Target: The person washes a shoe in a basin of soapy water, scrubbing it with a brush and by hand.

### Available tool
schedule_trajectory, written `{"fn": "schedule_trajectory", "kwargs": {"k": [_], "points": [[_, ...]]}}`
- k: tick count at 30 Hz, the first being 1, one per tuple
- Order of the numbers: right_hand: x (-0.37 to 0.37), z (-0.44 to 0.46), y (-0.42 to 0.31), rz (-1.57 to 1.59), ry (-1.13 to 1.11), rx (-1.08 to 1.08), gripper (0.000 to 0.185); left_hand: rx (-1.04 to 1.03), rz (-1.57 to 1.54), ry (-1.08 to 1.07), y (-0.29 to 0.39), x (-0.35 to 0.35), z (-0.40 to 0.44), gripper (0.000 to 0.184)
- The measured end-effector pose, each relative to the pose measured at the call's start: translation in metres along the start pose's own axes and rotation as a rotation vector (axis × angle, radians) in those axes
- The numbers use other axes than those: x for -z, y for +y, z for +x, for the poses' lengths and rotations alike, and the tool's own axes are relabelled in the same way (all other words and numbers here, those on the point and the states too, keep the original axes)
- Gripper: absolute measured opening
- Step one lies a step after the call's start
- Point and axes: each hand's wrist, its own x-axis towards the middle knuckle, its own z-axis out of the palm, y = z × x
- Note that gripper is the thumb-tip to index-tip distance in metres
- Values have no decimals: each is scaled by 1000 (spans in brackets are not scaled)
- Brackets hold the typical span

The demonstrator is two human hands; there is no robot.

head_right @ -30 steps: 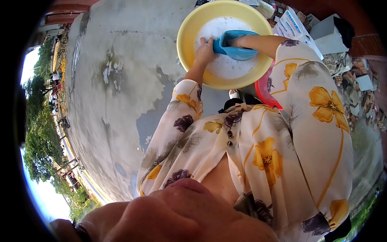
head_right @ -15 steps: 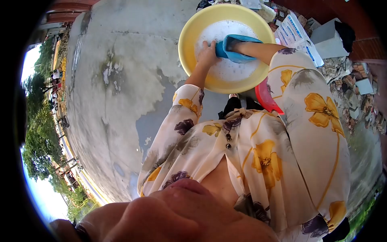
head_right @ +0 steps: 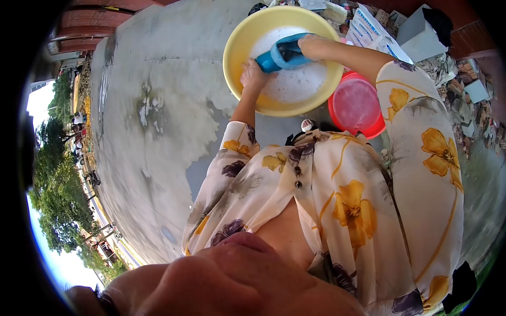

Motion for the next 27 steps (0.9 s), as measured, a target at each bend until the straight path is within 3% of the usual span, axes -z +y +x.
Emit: {"fn": "schedule_trajectory", "kwargs": {"k": [4, 7, 9, 11, 13, 16, 18, 21, 22, 23, 27], "points": [[-43, 29, -25, 28, 91, -96, 34, 49, -5, -53, -4, -12, -1, 88], [-54, 37, -32, 176, -61, -155, 33, 65, 7, -64, -5, -15, 0, 95], [-53, 30, -27, 228, 1, 9, 32, 70, -26, -162, -7, -13, 0, 99], [-46, 31, -15, 154, 22, -27, 33, 64, -46, -154, -8, -17, 3, 98], [-44, 24, -10, 67, 230, -46, 34, 57, -69, -157, -9, -18, 0, 96], [-43, 16, -28, 115, 122, -83, 36, 46, -58, -177, -8, -21, 5, 93], [-43, 13, -38, 308, 32, -66, 37, -52, -75, -50, -15, -33, 0, 93], [-68, 17, -27, 250, 70, 13, 36, -189, -158, -187, -18, -31, 1, 100], [-53, 10, -29, 186, 77, -106, 34, -180, -156, -191, -17, -27, -1, 100], [-48, 12, -18, 46, 145, -90, 31, -79, -148, -224, -11, -21, -2, 104], [-29, 20, -19, 46, 101, -164, 29, 64, -166, -281, -5, -28, 8, 113]]}}
